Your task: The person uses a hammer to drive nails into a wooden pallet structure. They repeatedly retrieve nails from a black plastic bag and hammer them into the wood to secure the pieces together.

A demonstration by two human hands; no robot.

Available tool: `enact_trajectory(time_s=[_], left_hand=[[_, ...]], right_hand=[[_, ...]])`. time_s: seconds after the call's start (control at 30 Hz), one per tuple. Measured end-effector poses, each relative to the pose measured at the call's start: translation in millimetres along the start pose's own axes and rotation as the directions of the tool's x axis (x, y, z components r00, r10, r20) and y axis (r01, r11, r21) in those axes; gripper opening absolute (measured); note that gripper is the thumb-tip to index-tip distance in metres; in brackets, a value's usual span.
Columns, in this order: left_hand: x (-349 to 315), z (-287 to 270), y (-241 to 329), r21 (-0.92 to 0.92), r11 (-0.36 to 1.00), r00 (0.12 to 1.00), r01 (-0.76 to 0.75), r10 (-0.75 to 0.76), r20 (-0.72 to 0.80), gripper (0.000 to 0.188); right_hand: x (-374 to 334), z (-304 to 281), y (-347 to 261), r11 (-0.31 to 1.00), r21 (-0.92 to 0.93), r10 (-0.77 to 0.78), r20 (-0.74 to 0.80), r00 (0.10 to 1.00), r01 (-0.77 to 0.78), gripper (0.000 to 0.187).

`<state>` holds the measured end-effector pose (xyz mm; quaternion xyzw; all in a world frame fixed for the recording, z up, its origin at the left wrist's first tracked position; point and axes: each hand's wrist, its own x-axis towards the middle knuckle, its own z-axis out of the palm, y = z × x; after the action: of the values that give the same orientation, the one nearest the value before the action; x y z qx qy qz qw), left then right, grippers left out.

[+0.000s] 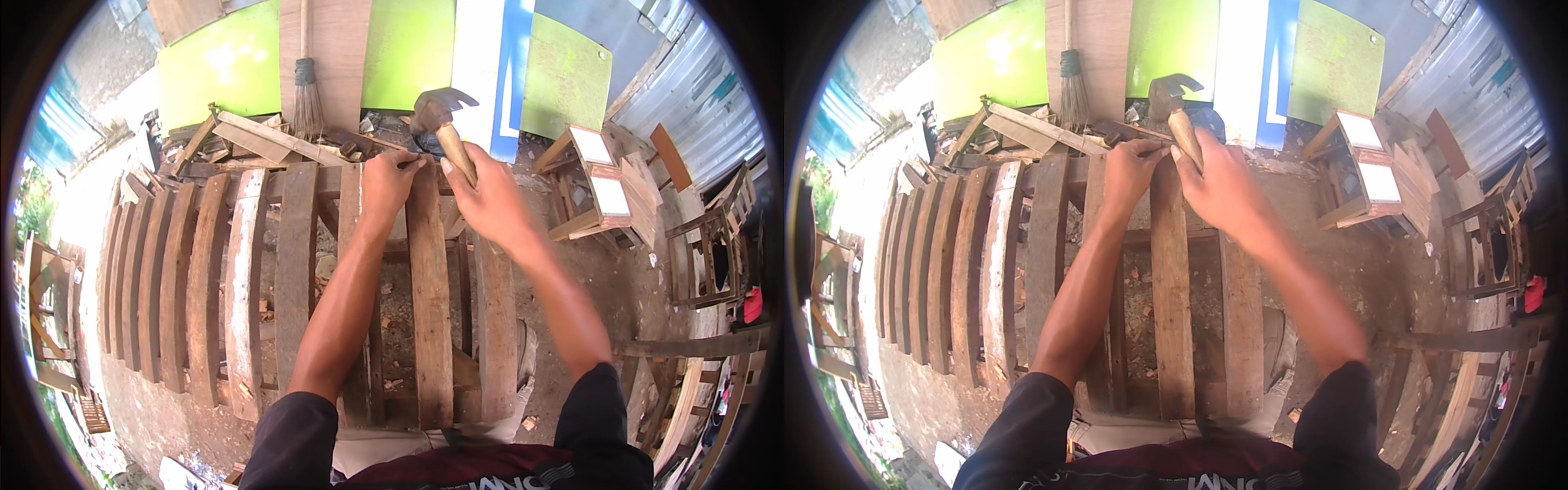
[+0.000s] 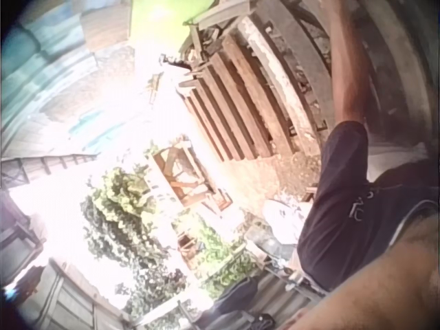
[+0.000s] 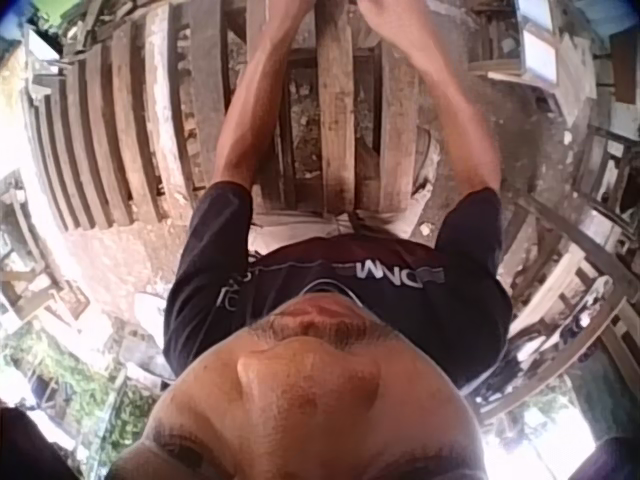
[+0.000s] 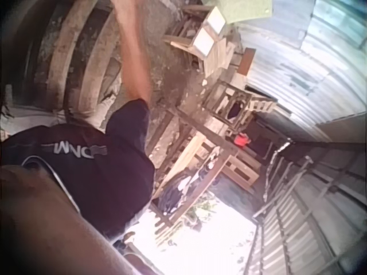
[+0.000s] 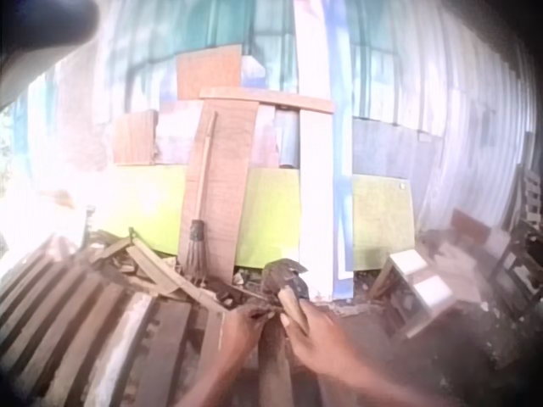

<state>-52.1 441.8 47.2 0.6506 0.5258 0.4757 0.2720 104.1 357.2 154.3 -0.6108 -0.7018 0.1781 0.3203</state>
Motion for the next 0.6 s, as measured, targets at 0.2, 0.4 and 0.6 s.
enact_trajectory(time_s=[0.2,0.4,0.6], left_hand=[[0.4,0.7,-0.7,0.015,1.0,1.0,0.017,-0.017,0.006,0.024],[-2.3,1.6,1.6,0.036,0.998,0.998,-0.056,0.056,-0.003,0.023],[-1.4,-2.7,2.8,0.043,0.999,1.0,-0.003,0.003,0.006,0.023]], right_hand=[[-1.3,-1.6,4.9,1.0,0.006,-0.003,0.065,0.998,0.002,0.039],[-9.3,5.2,17.6,0.987,0.155,0.065,-0.104,0.992,-0.049,0.042],[-2.7,-7.6,-3.4,0.998,0.061,0.023,-0.001,1.0,-0.023,0.047]])
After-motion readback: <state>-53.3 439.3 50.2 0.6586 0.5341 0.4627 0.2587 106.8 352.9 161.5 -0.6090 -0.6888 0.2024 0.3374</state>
